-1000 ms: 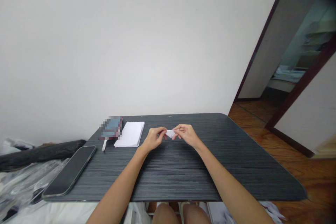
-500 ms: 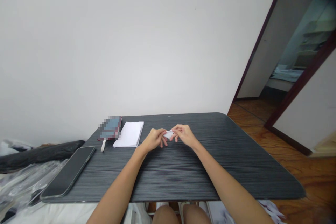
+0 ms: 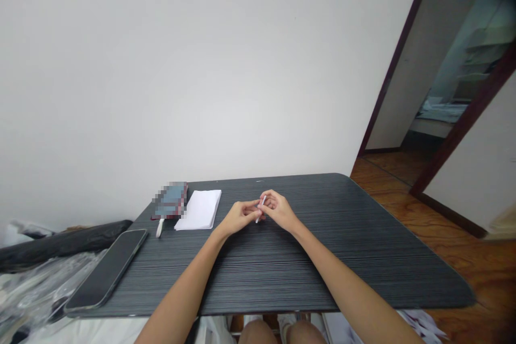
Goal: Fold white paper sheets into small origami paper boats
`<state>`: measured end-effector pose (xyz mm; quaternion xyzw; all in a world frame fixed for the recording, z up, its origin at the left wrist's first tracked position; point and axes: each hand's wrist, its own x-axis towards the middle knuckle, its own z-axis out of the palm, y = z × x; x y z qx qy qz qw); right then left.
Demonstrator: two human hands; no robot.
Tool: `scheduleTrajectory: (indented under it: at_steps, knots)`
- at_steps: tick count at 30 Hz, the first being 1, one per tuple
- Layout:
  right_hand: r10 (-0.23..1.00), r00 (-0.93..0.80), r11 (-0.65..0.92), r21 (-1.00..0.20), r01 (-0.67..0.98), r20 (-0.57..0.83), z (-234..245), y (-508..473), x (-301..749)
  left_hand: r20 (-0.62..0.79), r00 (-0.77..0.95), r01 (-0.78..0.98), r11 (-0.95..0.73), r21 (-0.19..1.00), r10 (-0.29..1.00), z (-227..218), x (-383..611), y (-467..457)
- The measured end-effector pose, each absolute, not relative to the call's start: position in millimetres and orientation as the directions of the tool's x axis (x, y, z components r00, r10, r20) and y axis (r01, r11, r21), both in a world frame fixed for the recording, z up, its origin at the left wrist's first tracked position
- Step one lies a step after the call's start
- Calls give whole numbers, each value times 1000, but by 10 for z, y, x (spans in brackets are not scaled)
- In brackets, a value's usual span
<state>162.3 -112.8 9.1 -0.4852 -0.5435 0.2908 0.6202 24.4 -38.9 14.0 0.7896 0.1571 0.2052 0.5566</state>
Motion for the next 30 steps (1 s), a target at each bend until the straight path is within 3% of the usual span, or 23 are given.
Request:
scheduleTrajectory:
  at_steps: [9, 15, 22, 26, 30]
  knots:
    - [904, 191, 356, -921, 158, 383, 27, -1090, 1657, 186, 815, -30, -281, 959, 549, 88, 273, -378]
    - [846, 231, 374, -844, 384, 480, 35, -1101, 1650, 259, 769, -44, -355, 934, 584, 109, 278, -426]
    - [833, 189, 414, -812, 410, 520, 85, -1138, 1613, 311, 744, -27, -439, 898, 591, 106, 278, -457]
    - [800, 201, 403, -755, 517, 565, 74, -1147, 1590, 344, 728, -4, -498, 867, 593, 89, 293, -475]
    - [798, 180, 379, -711, 593, 575, 62, -1165, 1578, 338, 692, -24, -449, 893, 637, 91, 314, -478]
